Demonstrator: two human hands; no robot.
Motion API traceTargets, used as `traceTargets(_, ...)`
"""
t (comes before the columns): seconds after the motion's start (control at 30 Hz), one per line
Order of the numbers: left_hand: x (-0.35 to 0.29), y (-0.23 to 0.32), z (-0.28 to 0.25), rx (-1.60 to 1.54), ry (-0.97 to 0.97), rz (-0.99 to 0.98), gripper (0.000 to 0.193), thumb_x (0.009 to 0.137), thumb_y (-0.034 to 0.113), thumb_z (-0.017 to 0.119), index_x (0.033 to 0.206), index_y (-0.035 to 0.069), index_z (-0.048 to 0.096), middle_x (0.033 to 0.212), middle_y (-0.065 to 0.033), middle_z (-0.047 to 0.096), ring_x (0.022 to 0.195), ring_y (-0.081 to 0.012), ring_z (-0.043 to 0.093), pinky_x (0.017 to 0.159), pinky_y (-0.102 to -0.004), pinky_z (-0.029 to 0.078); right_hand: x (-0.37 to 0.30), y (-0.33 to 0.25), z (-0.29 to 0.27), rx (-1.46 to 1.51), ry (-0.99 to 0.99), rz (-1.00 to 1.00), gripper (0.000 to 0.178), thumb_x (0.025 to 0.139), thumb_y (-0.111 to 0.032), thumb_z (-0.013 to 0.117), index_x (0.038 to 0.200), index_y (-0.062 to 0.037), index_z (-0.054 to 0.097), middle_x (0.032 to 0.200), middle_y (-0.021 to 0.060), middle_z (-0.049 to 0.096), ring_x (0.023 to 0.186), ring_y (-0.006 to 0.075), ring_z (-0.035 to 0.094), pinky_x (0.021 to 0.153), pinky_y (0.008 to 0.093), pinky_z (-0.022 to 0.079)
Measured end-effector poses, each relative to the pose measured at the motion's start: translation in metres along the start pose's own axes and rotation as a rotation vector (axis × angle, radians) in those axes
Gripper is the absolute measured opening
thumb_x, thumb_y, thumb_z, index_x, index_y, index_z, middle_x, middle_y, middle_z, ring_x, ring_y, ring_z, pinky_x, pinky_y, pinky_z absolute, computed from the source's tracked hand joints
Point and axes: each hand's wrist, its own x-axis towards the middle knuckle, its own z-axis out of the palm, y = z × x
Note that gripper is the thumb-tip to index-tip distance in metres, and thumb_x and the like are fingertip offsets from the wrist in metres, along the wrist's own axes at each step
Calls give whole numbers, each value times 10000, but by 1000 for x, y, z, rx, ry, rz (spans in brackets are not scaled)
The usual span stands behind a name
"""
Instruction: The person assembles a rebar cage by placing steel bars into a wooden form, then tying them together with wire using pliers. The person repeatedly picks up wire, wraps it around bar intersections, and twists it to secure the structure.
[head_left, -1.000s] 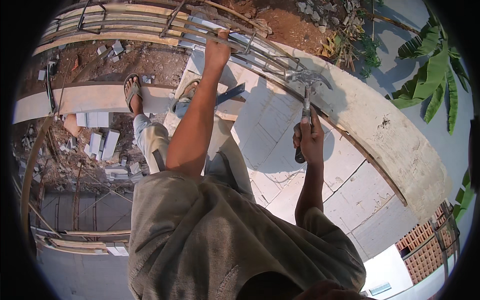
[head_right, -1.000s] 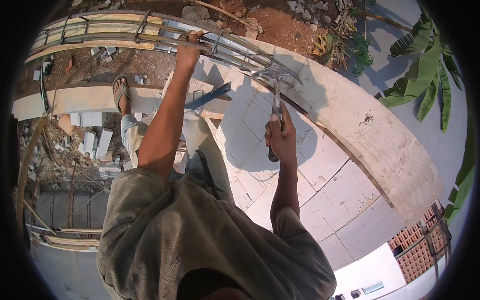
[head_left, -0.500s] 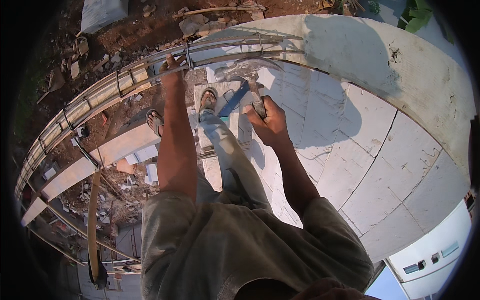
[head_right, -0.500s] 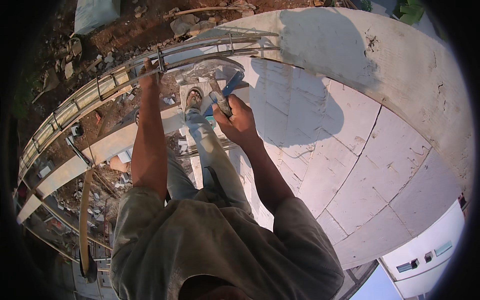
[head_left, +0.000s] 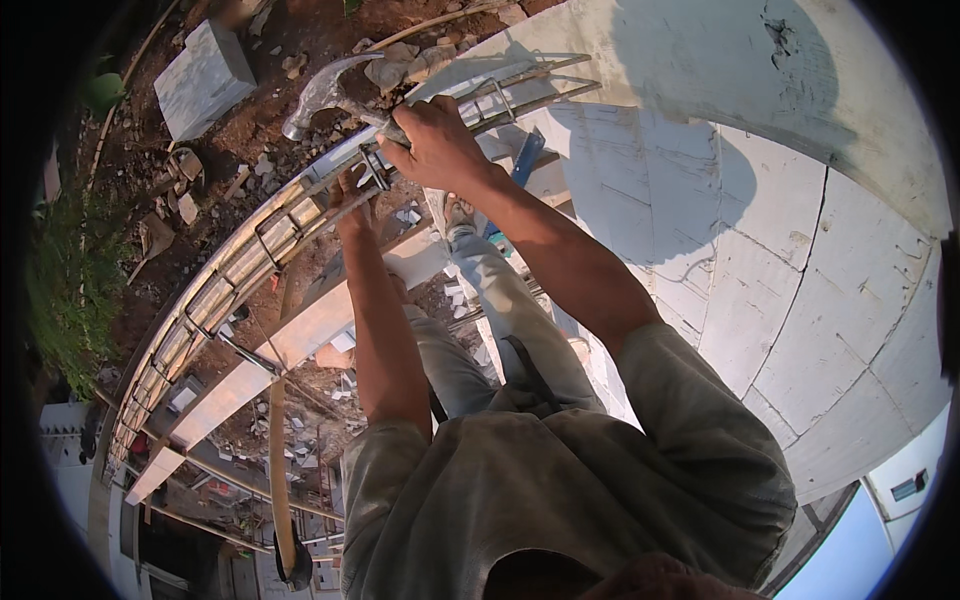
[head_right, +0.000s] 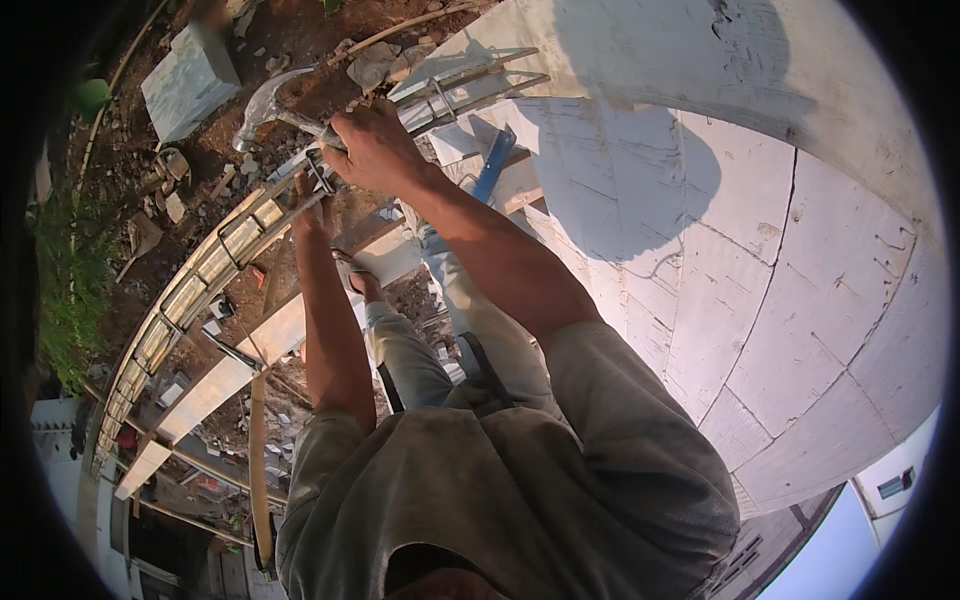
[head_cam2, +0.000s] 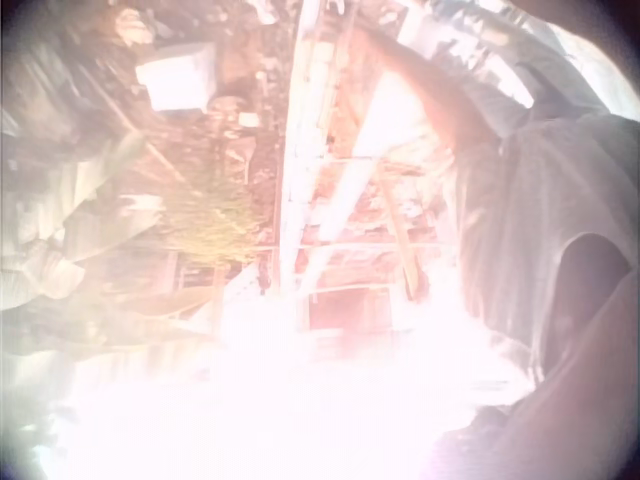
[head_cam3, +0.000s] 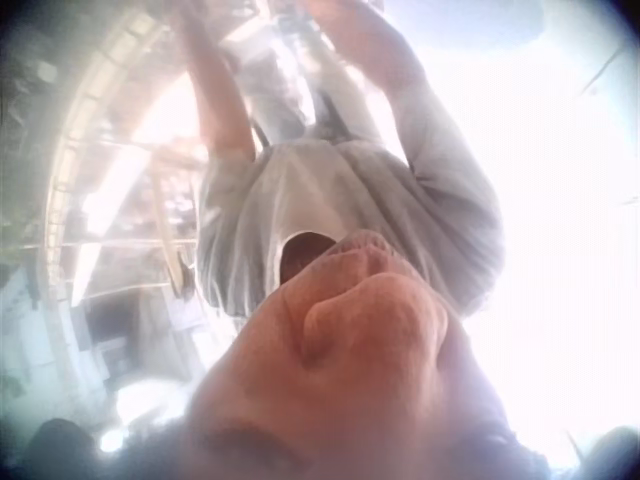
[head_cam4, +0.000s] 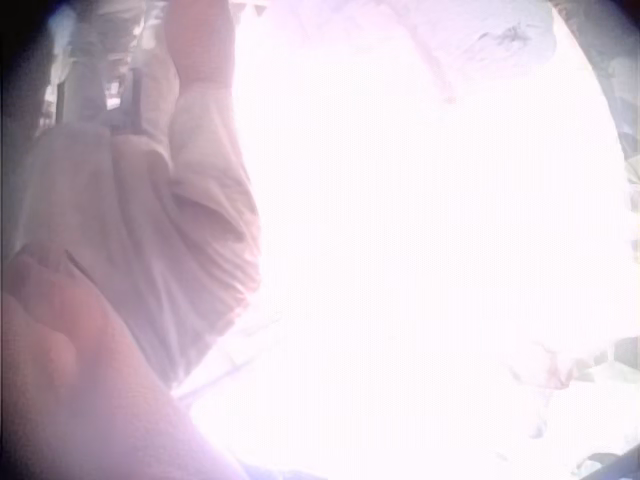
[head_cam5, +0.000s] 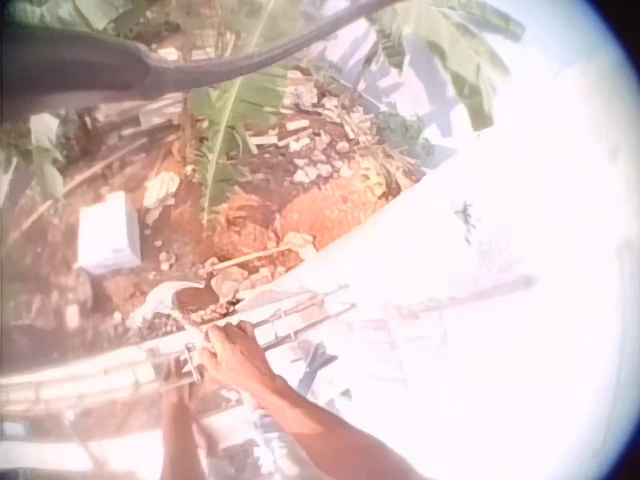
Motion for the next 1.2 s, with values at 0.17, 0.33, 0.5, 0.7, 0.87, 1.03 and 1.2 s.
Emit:
traceTargets(0.17,-81,38,-43,893,-137,313,339,946,317,608,1050,-6,595,878,-95,648,691,-183,647,605,-303,512,-6,-3,1,21,14,-37,278,830,-299,658,831,-37,565,780,156,625,791,311,593,867,415,373)
traceTargets(0.33,-115,141,-80,1396,4,1166,504,855,395,694,1175,29,562,1062,-137,616,961,-299,587,828,-419,465,-12,2,12,-32,-20,-28,309,824,-332,666,877,-40,581,828,137,639,888,298,610,938,420,350)
traceTargets(0.5,-49,187,-108,1896,-313,1223,907,714,694,654,1285,18,458,1074,-186,573,1039,-369,539,949,-522,386,-13,-8,4,-94,-7,-46,278,862,-327,625,866,-58,556,834,110,604,920,266,602,972,430,355)
traceTargets(0.7,-39,172,-106,1764,-301,1420,827,651,650,726,1057,-44,535,951,-207,620,881,-399,627,784,-474,522,-15,-4,11,-233,73,22,341,898,-368,595,962,-34,567,916,118,624,1007,286,582,1017,439,388)
traceTargets(0.87,-33,156,-102,1951,-99,1214,743,662,575,714,1087,-8,538,1118,-214,605,1100,-362,576,960,-451,455,-39,-20,15,-331,431,131,298,861,-291,636,962,-17,578,1068,149,605,1095,313,547,1027,401,394)
traceTargets(1.03,-19,164,-114,1988,2,1424,699,689,574,683,1062,-1,546,1081,-200,615,1021,-372,592,917,-467,463,-148,-98,29,144,402,587,322,851,-306,632,978,-18,561,971,194,637,990,361,599,839,468,466)
traceTargets(1.2,-31,161,-107,2089,-19,1256,591,723,527,630,992,14,516,921,-169,615,900,-353,620,796,-484,508,-321,-139,124,416,257,1280,425,877,-346,563,1150,-24,513,880,261,643,877,450,619,777,523,479)
